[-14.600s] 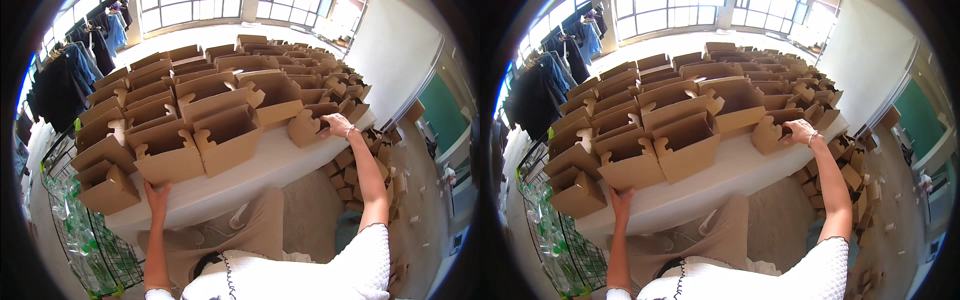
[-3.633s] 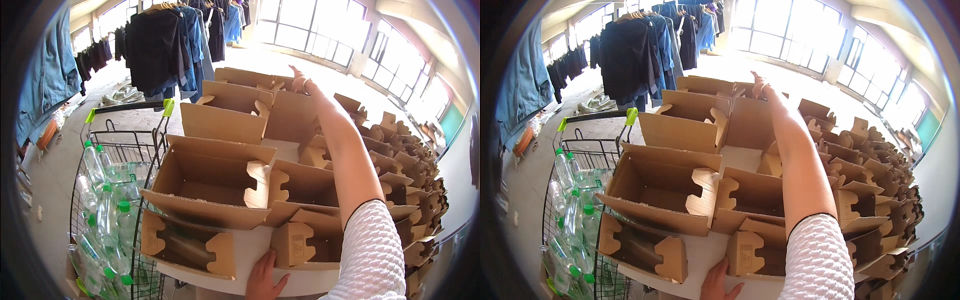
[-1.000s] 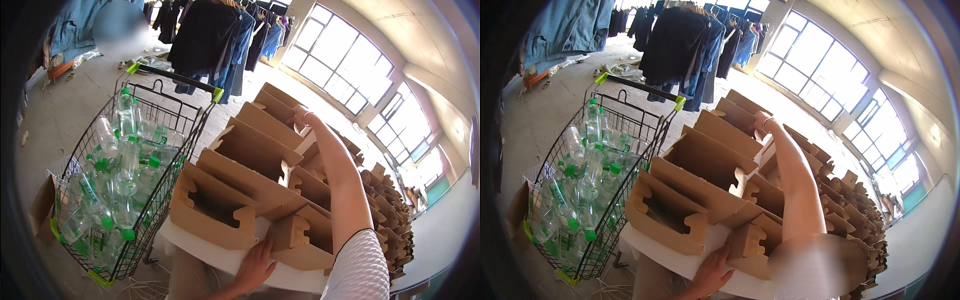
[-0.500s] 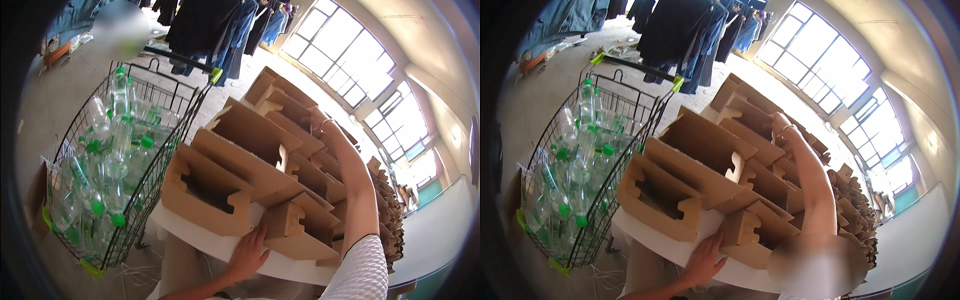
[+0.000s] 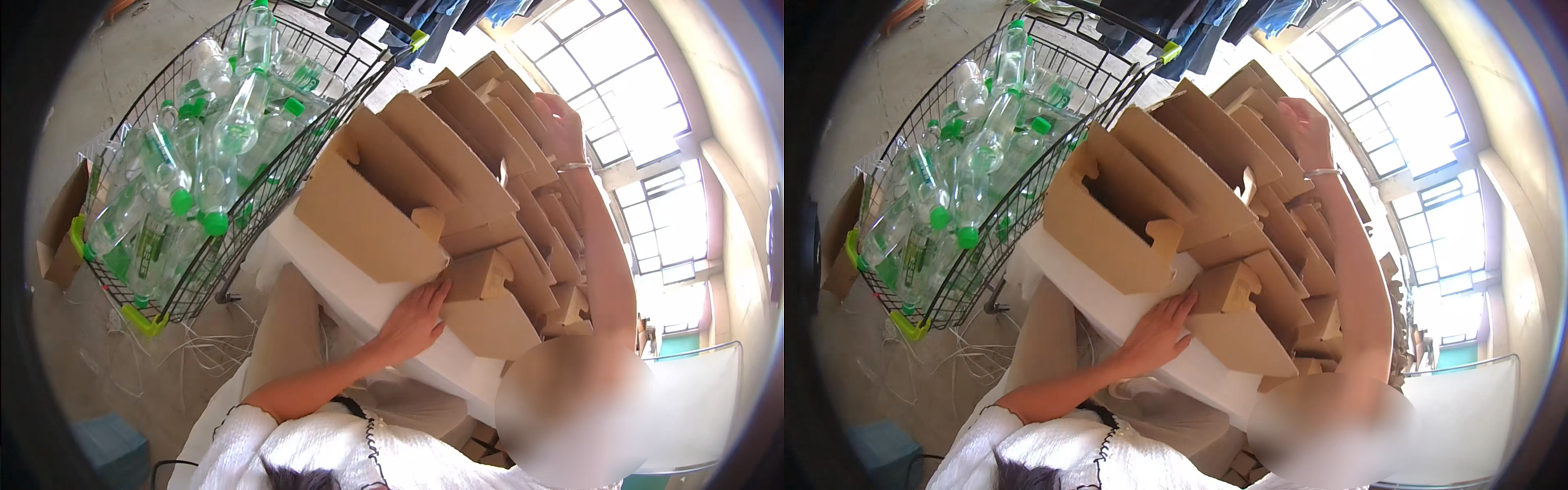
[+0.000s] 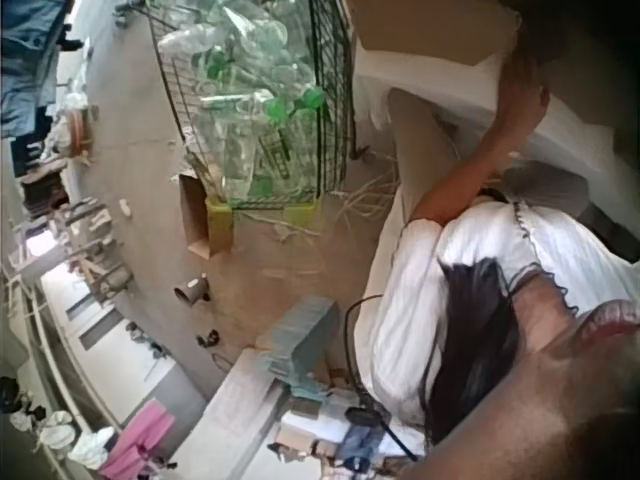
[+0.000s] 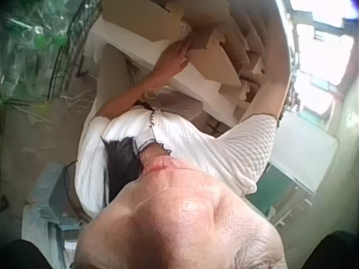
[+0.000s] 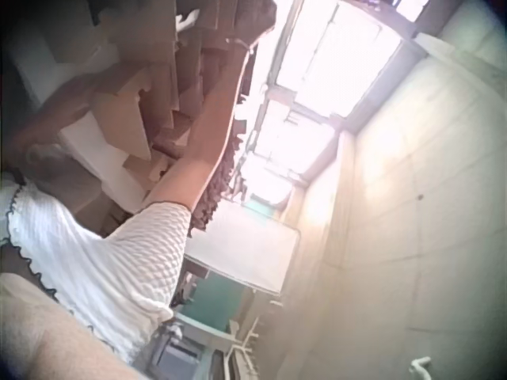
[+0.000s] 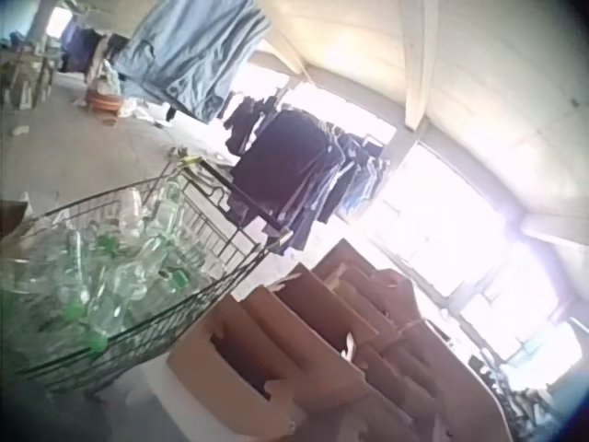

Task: The person picks up plastic water bottles from a wire cart and places them one by one into cardboard boxes arranged on a table.

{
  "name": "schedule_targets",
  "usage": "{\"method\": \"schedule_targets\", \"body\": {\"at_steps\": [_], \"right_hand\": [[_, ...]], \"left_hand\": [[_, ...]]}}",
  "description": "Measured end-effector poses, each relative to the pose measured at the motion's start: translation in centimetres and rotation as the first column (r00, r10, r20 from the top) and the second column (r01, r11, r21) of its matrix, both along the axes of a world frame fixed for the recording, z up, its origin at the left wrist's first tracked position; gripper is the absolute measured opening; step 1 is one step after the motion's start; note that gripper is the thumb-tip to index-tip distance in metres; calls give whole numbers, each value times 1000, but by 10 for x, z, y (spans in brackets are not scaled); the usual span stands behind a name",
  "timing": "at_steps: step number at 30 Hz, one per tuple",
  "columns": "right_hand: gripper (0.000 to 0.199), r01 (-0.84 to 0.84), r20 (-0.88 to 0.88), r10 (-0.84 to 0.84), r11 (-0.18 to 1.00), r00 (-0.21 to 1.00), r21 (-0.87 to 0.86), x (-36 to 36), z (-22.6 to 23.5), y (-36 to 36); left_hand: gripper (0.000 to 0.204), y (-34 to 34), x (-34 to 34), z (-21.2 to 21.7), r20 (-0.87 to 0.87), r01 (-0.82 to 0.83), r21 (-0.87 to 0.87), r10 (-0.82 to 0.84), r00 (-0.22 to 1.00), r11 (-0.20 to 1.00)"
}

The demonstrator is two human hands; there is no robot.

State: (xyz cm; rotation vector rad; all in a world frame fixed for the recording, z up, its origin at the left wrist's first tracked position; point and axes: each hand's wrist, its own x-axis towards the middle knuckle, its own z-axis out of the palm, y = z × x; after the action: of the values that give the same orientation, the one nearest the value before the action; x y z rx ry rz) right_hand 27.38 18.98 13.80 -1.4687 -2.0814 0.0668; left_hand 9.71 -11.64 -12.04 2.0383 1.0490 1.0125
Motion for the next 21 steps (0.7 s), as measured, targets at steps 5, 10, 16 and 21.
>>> {"method": "schedule_targets", "body": {"at_steps": [5,10,16,21], "right_hand": [[61,-196,114,239,934,964,-300,-103,-11,-120],[48,106,410,-25,979,912,-174,-140,-45,-152],[34,65,473,11,987,881,-144,-132,-44,-168],[34,80,456,-34,993,890,-82,-126,-51,-174]], "left_hand": [[80,2,3,-8,10,-8,56,7,1000,998],[79,2,4,-6,14,19,32,-19,1000,999],[75,-1,-1,-6,28,43,-20,-42,999,999],[76,1,-1,-10,46,31,-18,-30,998,999]]}}
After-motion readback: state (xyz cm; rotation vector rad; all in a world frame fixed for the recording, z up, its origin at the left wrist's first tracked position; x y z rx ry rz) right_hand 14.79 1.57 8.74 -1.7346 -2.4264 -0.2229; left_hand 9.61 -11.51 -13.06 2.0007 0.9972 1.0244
